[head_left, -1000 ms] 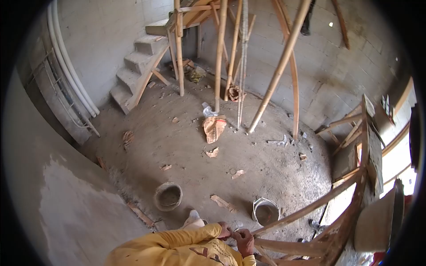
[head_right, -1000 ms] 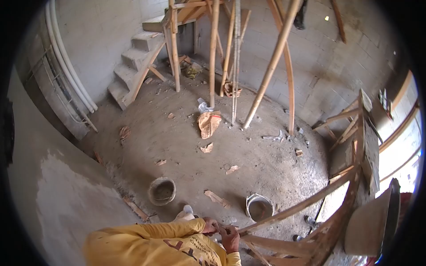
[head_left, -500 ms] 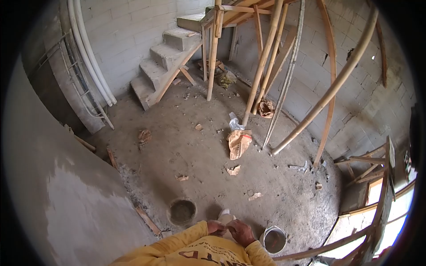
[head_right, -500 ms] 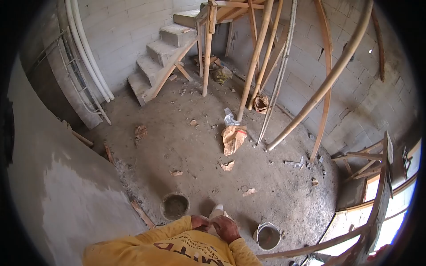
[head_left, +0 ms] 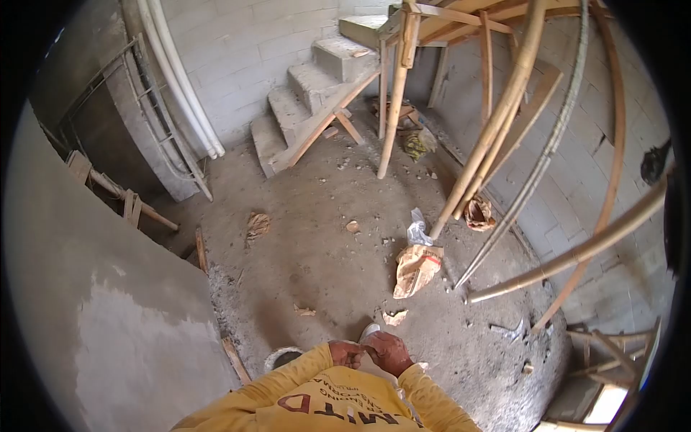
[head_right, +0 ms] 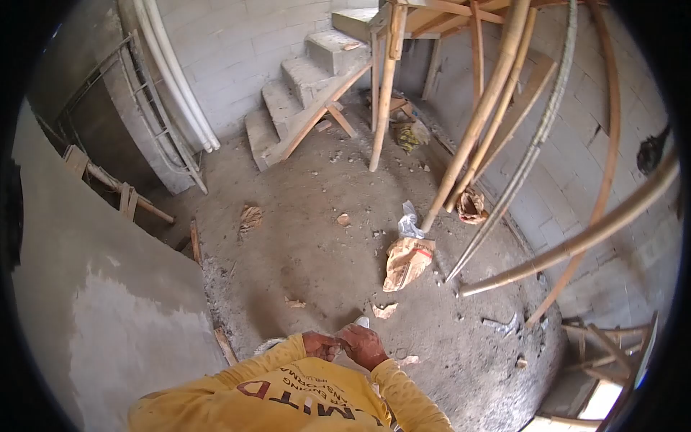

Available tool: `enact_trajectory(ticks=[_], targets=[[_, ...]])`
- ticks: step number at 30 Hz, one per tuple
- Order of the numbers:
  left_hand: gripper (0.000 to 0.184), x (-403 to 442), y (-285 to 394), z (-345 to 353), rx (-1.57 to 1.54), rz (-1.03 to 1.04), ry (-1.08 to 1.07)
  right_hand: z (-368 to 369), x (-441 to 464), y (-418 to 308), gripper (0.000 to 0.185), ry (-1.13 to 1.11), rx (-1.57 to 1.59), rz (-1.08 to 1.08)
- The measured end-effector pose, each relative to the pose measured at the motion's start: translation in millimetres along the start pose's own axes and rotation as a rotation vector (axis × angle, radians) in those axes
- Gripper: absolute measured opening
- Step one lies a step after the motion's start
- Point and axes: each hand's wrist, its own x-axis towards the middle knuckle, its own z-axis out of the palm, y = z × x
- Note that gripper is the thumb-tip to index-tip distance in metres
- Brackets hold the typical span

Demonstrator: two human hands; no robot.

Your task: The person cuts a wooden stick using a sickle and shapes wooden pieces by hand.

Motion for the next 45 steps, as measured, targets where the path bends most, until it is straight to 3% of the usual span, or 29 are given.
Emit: enact_trajectory(ticks=[3,6,9,13,15,16,20,23,27,31,33,35,39,41,45], targets=[[0.017,17.1,34.8,3.4,-0.072,0.07,-0.109,-30.2,41.2,38.6,0.02,-0.121,0.014,-0.06],[0.013,46.4,46.2,-7.9,-0.195,0.182,-0.027,-38.3,76.9,65.1,0.02,-0.209,-0.055,-0.177],[0.011,32.2,81.0,18.7,-0.224,0.231,0.166,-33.6,104.8,83.3,0.01,-0.134,0.048,-0.092],[0.014,43.6,113.7,14.3,-0.313,0.283,0.239,-32.3,139.6,96.7,0.007,-0.027,0.179,-0.048],[0.02,42.7,131.6,6.6,-0.365,0.315,0.128,-29.4,158.2,105.0,0.006,-0.035,0.122,0.046],[0.032,43.4,142.1,2.4,-0.368,0.312,0.112,-28.1,168.6,107.2,0.006,-0.021,0.142,0.06],[0.042,33.9,202.0,-5.6,-0.41,0.245,0.167,-22.9,224.8,111.8,0.005,-0.021,0.17,0.052],[0.043,45.1,247.0,-34.9,-0.412,0.334,0.118,-11.3,274.2,126.1,0.006,-0.038,0.103,0.095],[0.039,-10.2,317.0,-59.1,-0.409,0.384,0.103,10.1,353.8,129.0,0.009,-0.06,0.217,0.204],[0.046,-18.8,353.4,-133.0,-0.491,0.461,0.06,34.6,444.2,110.1,0.011,-0.173,0.217,0.09],[0.046,-34.3,369.9,-161.1,-0.543,0.477,0.045,47.6,483.9,103.6,0.013,-0.267,0.205,0.13],[0.038,-58.6,380.4,-173.9,-0.532,0.591,0.082,59.4,512.3,102.6,0.017,-0.429,0.437,0.272],[0.032,-100.3,412.5,-192.4,-0.573,0.676,0.192,80.6,567.2,115.5,0.02,-0.506,0.651,0.342],[0.033,-109.5,425.2,-203.9,-0.58,0.693,0.305,80.7,597.5,105.6,0.023,-0.576,0.861,0.732],[0.04,-89.7,453.9,-248.9,-0.433,0.842,0.363,106.7,651.1,114.8,0.018,-0.703,0.872,0.853]])
